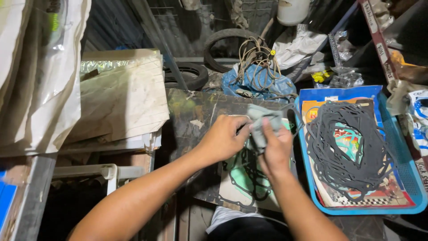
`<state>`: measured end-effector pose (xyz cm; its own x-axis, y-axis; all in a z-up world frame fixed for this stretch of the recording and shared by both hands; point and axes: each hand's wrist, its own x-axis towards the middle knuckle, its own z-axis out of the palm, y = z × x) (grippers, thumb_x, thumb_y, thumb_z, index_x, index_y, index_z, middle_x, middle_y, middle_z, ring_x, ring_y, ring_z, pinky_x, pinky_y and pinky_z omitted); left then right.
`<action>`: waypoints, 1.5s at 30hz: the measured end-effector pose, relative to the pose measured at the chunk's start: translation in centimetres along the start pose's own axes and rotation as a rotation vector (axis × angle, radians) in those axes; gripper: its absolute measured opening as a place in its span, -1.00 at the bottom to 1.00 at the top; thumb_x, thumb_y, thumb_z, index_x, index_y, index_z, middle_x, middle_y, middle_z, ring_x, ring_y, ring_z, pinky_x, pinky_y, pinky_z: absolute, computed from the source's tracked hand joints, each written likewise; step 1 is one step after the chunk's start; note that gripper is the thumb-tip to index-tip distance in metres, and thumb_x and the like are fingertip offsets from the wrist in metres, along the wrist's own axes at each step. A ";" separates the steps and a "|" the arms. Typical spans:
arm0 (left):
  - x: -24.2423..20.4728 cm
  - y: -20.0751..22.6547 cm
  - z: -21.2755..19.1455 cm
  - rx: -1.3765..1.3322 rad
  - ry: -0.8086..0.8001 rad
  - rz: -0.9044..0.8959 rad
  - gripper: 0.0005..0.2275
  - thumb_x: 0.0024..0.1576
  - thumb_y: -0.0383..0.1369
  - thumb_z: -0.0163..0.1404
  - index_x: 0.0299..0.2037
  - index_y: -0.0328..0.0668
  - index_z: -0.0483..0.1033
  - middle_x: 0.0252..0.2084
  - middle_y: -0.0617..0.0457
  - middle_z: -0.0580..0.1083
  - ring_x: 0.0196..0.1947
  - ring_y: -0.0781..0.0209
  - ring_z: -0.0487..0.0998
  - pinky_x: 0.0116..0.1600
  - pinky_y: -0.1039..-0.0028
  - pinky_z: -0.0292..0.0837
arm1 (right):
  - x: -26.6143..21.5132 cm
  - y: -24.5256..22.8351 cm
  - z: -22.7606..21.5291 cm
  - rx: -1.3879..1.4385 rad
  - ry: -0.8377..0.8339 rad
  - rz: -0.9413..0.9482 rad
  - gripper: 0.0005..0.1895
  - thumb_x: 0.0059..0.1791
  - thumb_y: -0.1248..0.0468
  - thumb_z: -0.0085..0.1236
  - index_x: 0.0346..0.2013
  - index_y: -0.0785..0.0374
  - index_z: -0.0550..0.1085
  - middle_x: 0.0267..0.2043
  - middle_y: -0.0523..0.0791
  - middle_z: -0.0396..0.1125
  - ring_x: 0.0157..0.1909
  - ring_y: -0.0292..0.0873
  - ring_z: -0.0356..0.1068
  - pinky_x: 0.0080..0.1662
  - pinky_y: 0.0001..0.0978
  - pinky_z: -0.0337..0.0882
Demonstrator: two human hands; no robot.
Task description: The person cleans a black rubber gasket using a grey cloth. They hold the gasket on a work surface and wipe it thoroughly with the cloth, handling it with both hands to clean different sections.
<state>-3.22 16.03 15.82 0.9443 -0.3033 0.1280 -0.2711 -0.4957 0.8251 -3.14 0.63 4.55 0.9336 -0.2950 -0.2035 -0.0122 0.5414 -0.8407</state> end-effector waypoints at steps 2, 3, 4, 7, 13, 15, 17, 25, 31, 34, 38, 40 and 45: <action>0.1 -0.1 0.1 0.000 -0.011 0.000 -0.84 0.16 -0.37 -0.04 -0.37 -0.24 0.56 -0.49 -0.25 0.55 -0.31 -0.36 0.61 -0.26 0.08 0.50 | 0.5 -1.4 0.4 0.043 -0.002 -0.027 -0.87 0.05 0.29 0.20 -0.17 0.29 0.55 -0.33 -0.01 0.52 -0.30 -0.18 0.58 -0.15 -0.25 0.62; 0.1 -0.1 0.2 -0.001 -0.021 -0.001 -0.84 0.17 -0.37 -0.05 -0.36 -0.26 0.56 -0.49 -0.28 0.54 -0.31 -0.39 0.60 -0.26 0.04 0.49 | 0.6 -2.1 0.5 0.085 -0.006 -0.054 -0.86 0.06 0.28 0.19 -0.16 0.30 0.53 -0.31 -0.02 0.52 -0.28 -0.18 0.57 -0.11 -0.24 0.63; 0.0 -0.4 0.3 -0.001 -0.024 -0.001 -0.84 0.17 -0.37 -0.05 -0.36 -0.26 0.56 -0.49 -0.28 0.54 -0.31 -0.39 0.60 -0.26 0.04 0.49 | 0.0 -1.4 0.6 0.085 -0.003 -0.053 -0.86 0.06 0.28 0.19 -0.16 0.30 0.53 -0.31 -0.02 0.52 -0.28 -0.18 0.57 -0.11 -0.24 0.63; 0.1 -1.0 0.6 -0.005 -0.012 -0.041 -0.85 0.14 -0.36 -0.03 -0.43 -0.16 0.56 -0.55 -0.14 0.55 -0.36 -0.20 0.65 -0.29 0.20 0.52 | -0.7 -0.1 0.4 0.014 -0.023 -0.032 -0.89 0.05 0.32 0.18 -0.16 0.25 0.55 -0.34 -0.07 0.52 -0.29 -0.26 0.57 -0.20 -0.32 0.61; -0.4 0.9 -0.4 -0.027 -0.051 -0.029 -0.83 0.16 -0.39 -0.05 -0.33 -0.27 0.61 -0.47 -0.28 0.57 -0.30 -0.40 0.61 -0.27 0.08 0.52 | -0.6 -4.2 1.7 0.046 0.003 -0.053 -0.93 0.07 0.34 0.12 -0.21 0.24 0.55 -0.38 -0.12 0.50 -0.36 -0.30 0.54 -0.21 -0.39 0.60; -0.3 0.6 -0.1 -0.012 -0.046 -0.012 -0.83 0.15 -0.38 -0.04 -0.33 -0.26 0.60 -0.46 -0.27 0.57 -0.29 -0.37 0.61 -0.27 0.10 0.53 | 0.2 -2.2 0.1 0.067 0.043 -0.040 -0.95 0.04 0.34 0.16 -0.23 0.24 0.55 -0.42 -0.12 0.48 -0.41 -0.26 0.54 -0.27 -0.36 0.60; -0.4 -0.2 0.2 0.000 -0.046 -0.020 -0.84 0.14 -0.38 -0.03 -0.34 -0.25 0.61 -0.47 -0.26 0.57 -0.31 -0.35 0.62 -0.28 0.11 0.53 | -1.8 -1.5 1.3 0.033 0.007 -0.025 -0.98 0.03 0.35 0.19 -0.29 0.24 0.54 -0.43 -0.13 0.47 -0.40 -0.29 0.51 -0.28 -0.36 0.59; -0.7 0.6 -0.2 0.014 -0.055 0.020 -0.82 0.15 -0.37 -0.03 -0.27 -0.23 0.64 -0.41 -0.23 0.60 -0.26 -0.33 0.63 -0.22 0.08 0.56 | -0.6 -3.7 0.4 0.082 -0.006 -0.083 -0.93 0.06 0.33 0.13 -0.28 0.23 0.55 -0.39 -0.11 0.51 -0.38 -0.31 0.55 -0.23 -0.47 0.56; -0.7 0.2 -0.2 0.051 -0.076 0.022 -0.83 0.14 -0.39 -0.02 -0.26 -0.24 0.66 -0.42 -0.22 0.61 -0.28 -0.31 0.64 -0.21 0.10 0.58 | -0.9 -1.9 -0.2 -0.019 -0.066 -0.045 -0.91 -0.03 0.35 0.25 -0.27 0.32 0.60 -0.40 -0.04 0.51 -0.36 -0.23 0.54 -0.22 -0.27 0.59; -1.0 0.5 -0.2 0.053 -0.077 0.050 -0.83 0.15 -0.38 -0.03 -0.27 -0.24 0.65 -0.39 -0.25 0.61 -0.26 -0.34 0.63 -0.20 0.03 0.56 | -0.5 -2.9 -0.4 0.107 -0.017 -0.059 -0.85 0.07 0.32 0.11 -0.33 0.32 0.57 -0.44 -0.05 0.49 -0.40 -0.29 0.52 -0.19 -0.43 0.55; -0.6 -0.9 0.1 0.160 -0.059 0.083 -0.81 0.18 -0.32 -0.06 -0.21 -0.17 0.63 -0.39 -0.20 0.61 -0.29 -0.29 0.64 -0.23 0.08 0.58 | -1.3 -3.9 1.0 0.051 0.037 -0.039 -0.84 0.05 0.27 0.16 -0.40 0.27 0.52 -0.48 -0.11 0.46 -0.45 -0.28 0.51 -0.29 -0.46 0.53; -0.6 -1.2 0.1 0.193 -0.053 0.107 -0.81 0.19 -0.33 -0.07 -0.19 -0.18 0.62 -0.37 -0.20 0.62 -0.29 -0.28 0.64 -0.22 0.10 0.59 | -0.8 -4.1 -0.5 -0.047 0.032 -0.045 -0.85 0.05 0.25 0.16 -0.39 0.22 0.51 -0.48 -0.18 0.44 -0.44 -0.36 0.48 -0.31 -0.53 0.50; -0.3 -2.0 0.5 0.430 -0.036 0.227 -0.79 0.21 -0.33 -0.05 -0.14 -0.23 0.63 -0.37 -0.18 0.62 -0.33 -0.21 0.66 -0.25 0.11 0.59 | -3.1 -7.7 0.4 -0.828 -0.040 -0.589 -0.88 0.06 0.25 0.26 -0.29 0.22 0.54 -0.39 -0.07 0.37 -0.24 -0.26 0.24 -0.11 -0.24 0.35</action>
<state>-3.08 16.67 13.85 0.8472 -0.4669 0.2535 -0.5295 -0.7028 0.4751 -5.78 -2.31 11.81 0.8824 -0.3040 0.3591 0.2232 -0.4014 -0.8883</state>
